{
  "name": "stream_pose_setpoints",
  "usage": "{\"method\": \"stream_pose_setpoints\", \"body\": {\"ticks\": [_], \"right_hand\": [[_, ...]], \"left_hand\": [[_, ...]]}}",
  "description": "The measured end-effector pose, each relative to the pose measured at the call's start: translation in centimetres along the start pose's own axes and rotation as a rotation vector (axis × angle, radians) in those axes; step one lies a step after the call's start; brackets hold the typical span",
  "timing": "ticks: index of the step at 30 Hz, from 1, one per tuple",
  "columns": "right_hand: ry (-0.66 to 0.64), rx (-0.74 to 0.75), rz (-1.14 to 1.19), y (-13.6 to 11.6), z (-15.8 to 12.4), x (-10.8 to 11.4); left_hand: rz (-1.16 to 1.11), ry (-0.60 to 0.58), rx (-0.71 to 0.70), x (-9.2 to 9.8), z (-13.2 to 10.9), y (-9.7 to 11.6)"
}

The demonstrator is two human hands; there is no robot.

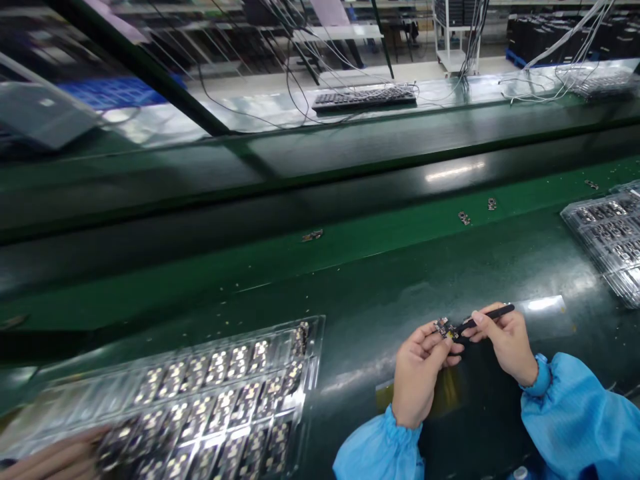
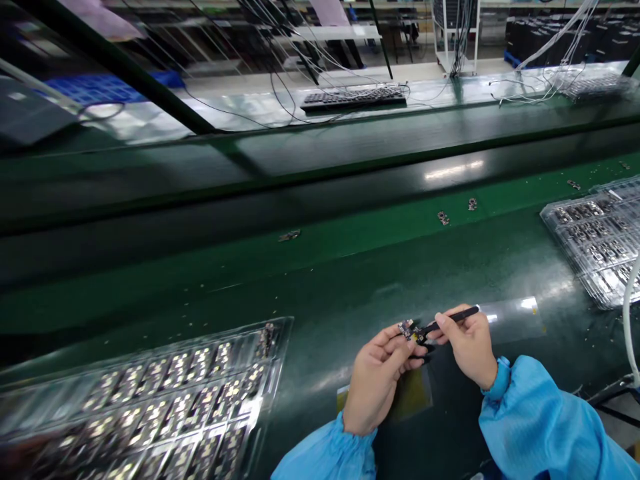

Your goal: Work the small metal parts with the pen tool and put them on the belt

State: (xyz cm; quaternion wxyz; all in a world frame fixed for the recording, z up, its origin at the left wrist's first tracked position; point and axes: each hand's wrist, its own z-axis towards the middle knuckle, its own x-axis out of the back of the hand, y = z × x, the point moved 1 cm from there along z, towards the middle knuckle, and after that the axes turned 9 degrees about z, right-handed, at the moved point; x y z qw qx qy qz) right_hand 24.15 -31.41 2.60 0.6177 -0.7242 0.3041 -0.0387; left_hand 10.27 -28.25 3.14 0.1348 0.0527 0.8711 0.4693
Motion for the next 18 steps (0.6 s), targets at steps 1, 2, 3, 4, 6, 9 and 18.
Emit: {"method": "stream_pose_setpoints", "body": {"ticks": [1, 2, 3, 4, 6, 9, 18], "right_hand": [[-0.005, 0.000, -0.005, -0.02, -0.01, 0.01], [-0.009, -0.002, -0.008, -0.01, -0.01, 0.04], [-0.012, -0.005, -0.009, 0.00, -0.02, 0.07], [-0.013, -0.007, -0.009, 0.02, -0.02, 0.10], [-0.011, -0.008, -0.010, 0.06, -0.04, 0.15], [-0.010, -0.006, -0.014, 0.07, -0.07, 0.17], [-0.029, 0.041, -0.055, -0.27, -0.35, -0.03]], "left_hand": [[0.002, 0.002, 0.002, -0.01, -0.03, 0.02], [0.004, 0.003, 0.003, -0.01, -0.04, 0.04], [0.006, 0.005, 0.005, -0.02, -0.05, 0.06], [0.008, 0.007, 0.006, -0.03, -0.05, 0.08], [0.010, 0.014, 0.006, -0.05, -0.05, 0.13], [0.015, 0.013, 0.002, -0.08, -0.05, 0.16], [0.057, 0.013, -0.013, -0.03, -0.07, -0.05]]}}
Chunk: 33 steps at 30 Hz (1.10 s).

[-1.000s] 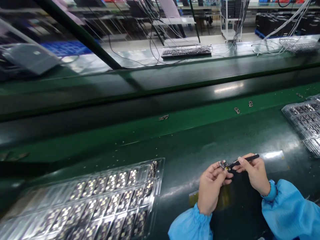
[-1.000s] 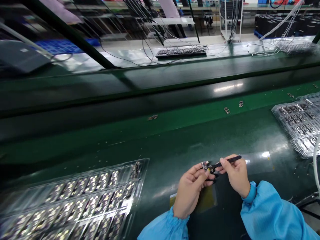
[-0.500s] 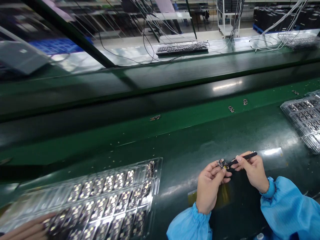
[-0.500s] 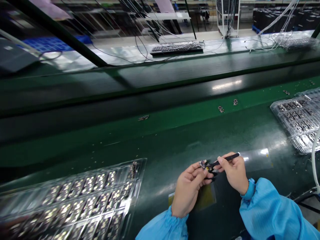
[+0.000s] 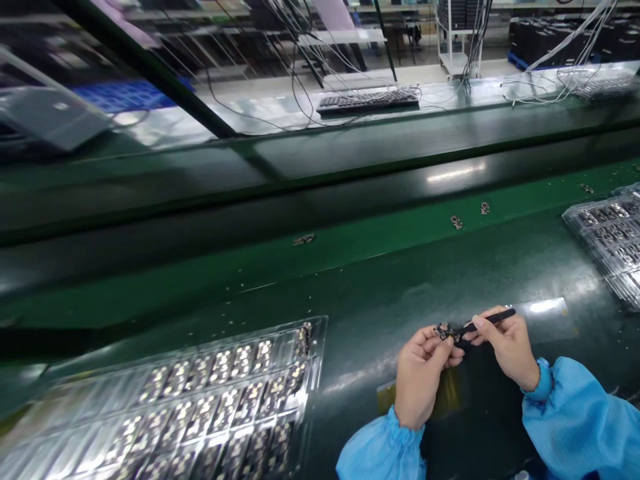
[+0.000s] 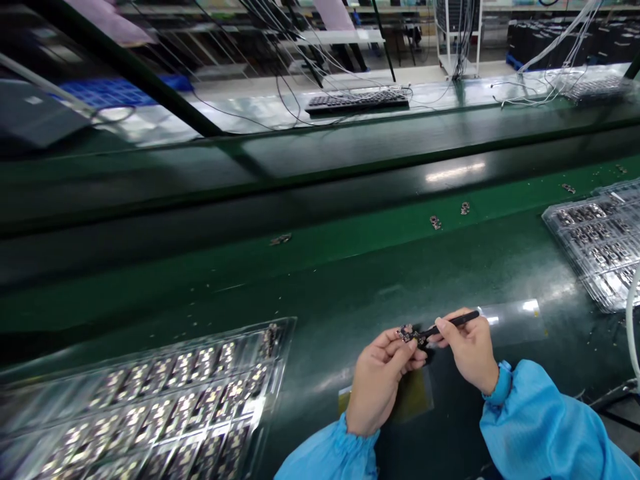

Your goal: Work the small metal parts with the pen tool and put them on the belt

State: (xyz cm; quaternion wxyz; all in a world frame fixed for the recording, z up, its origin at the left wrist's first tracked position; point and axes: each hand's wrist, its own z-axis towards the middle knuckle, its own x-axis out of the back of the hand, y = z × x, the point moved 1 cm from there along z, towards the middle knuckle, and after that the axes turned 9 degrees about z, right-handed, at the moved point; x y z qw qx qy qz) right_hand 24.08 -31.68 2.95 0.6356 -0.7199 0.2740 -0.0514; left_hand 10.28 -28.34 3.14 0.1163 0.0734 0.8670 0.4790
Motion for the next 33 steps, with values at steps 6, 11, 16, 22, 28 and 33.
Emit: {"method": "stream_pose_setpoints", "body": {"ticks": [6, 11, 16, 22, 28, 33], "right_hand": [[-0.129, 0.353, -0.235, -1.0, -0.9, 0.6], [-0.014, 0.488, -0.265, -1.8, -0.6, 1.7], [0.009, 0.456, -0.350, -0.9, 0.5, 2.3], [0.003, 0.468, -0.380, -0.1, 1.1, 2.2], [-0.024, 0.444, -0.348, -0.4, 1.1, 2.0], [-0.244, 0.187, -0.279, -1.0, 0.9, 1.9]], "left_hand": [[-0.044, -0.019, 0.003, 0.1, 0.0, 0.1], [-0.092, 0.002, 0.027, 0.1, 0.0, -0.4], [-0.139, 0.064, 0.010, 1.4, 2.2, 1.2], [-0.154, 0.295, -0.189, 5.7, 10.4, 8.3], [0.013, 0.523, -0.269, 8.5, 13.7, 11.8], [0.327, 0.484, -0.311, 8.0, 6.3, 8.5]]}}
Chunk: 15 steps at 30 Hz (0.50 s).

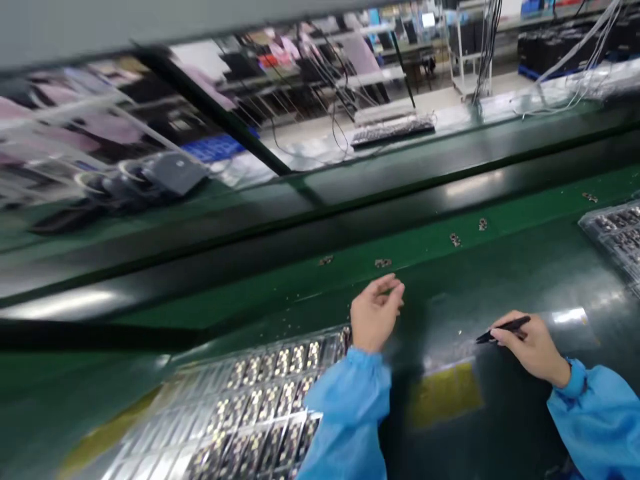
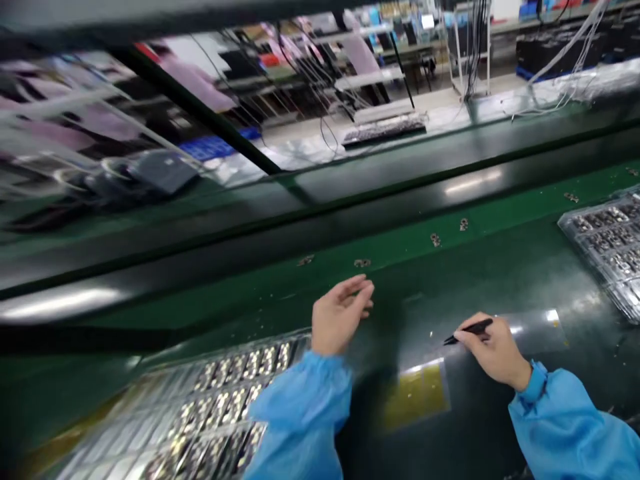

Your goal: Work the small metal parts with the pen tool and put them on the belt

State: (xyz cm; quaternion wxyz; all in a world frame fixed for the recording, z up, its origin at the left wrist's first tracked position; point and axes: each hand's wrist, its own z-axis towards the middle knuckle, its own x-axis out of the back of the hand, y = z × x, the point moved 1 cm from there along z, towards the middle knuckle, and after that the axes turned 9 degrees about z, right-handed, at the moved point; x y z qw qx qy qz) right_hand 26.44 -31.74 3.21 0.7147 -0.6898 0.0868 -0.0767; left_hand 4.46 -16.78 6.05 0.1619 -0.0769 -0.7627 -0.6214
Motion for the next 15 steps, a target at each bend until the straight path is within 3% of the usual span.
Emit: {"method": "stream_pose_setpoints", "body": {"ticks": [1, 4, 7, 10, 15], "right_hand": [[-0.078, -0.064, 0.022, -0.1, -0.1, -0.1], [-0.283, -0.205, 0.012, -0.2, -0.4, -0.5], [-0.387, -0.215, -0.083, -0.4, -0.7, -0.7], [-0.461, -0.200, -0.145, -0.8, -0.8, -0.6], [-0.499, -0.132, -0.227, -1.4, -0.7, -0.5]], "left_hand": [[0.089, -0.065, -0.051, 0.6, -2.4, -0.4], [0.534, -0.391, -0.443, 1.6, -9.9, -1.9], [0.785, -0.613, -0.710, 1.3, -15.9, -4.3], [0.940, -0.569, -0.848, 0.3, -18.7, -6.1], [1.094, -0.475, -0.929, -0.9, -19.3, -6.1]]}}
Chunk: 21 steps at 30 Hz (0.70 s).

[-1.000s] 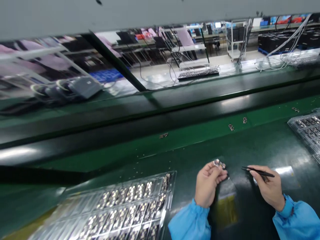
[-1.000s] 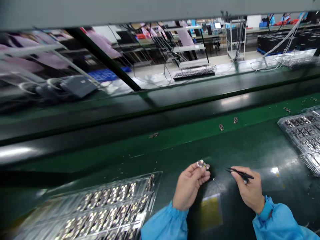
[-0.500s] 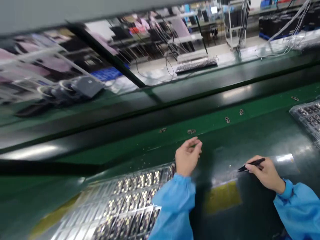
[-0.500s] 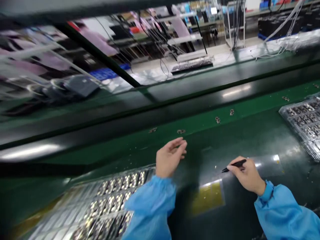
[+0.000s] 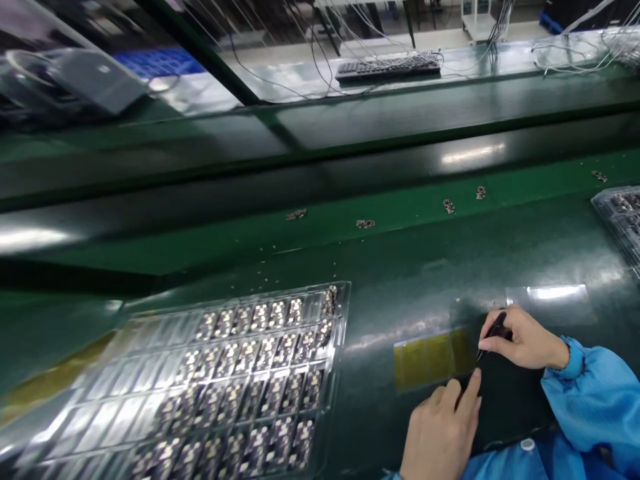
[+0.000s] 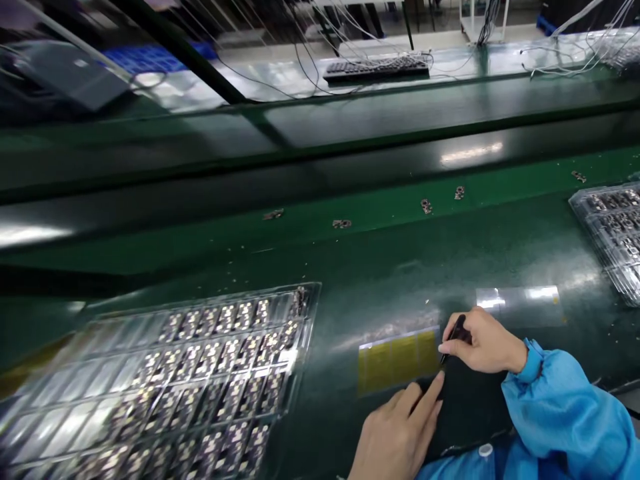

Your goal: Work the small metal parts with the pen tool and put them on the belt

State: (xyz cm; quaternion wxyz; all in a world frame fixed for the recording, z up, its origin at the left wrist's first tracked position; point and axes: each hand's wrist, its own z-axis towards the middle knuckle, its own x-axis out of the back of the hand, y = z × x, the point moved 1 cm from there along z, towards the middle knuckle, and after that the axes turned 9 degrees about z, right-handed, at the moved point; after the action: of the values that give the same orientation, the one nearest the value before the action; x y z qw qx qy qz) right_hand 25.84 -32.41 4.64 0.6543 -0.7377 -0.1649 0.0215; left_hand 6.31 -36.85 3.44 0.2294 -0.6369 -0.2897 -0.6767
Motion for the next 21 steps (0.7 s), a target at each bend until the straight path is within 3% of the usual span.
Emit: {"method": "stream_pose_setpoints", "body": {"ticks": [7, 11, 15, 21], "right_hand": [[-0.056, -0.027, -0.075, -0.2, 0.1, -0.1], [-0.065, -0.055, -0.020, 0.1, 0.1, -0.1], [-0.066, -0.053, 0.035, 0.0, -0.1, 0.0], [0.044, -0.107, 0.395, -0.2, -0.7, 0.7]], "left_hand": [[0.035, -0.035, -0.004, 0.5, 0.1, -0.1], [-0.018, -0.029, 0.008, 0.7, 0.3, -1.0], [0.069, -0.074, 0.028, 0.7, 0.9, -1.6], [0.058, -0.181, 0.040, 0.3, 1.3, -1.2]]}}
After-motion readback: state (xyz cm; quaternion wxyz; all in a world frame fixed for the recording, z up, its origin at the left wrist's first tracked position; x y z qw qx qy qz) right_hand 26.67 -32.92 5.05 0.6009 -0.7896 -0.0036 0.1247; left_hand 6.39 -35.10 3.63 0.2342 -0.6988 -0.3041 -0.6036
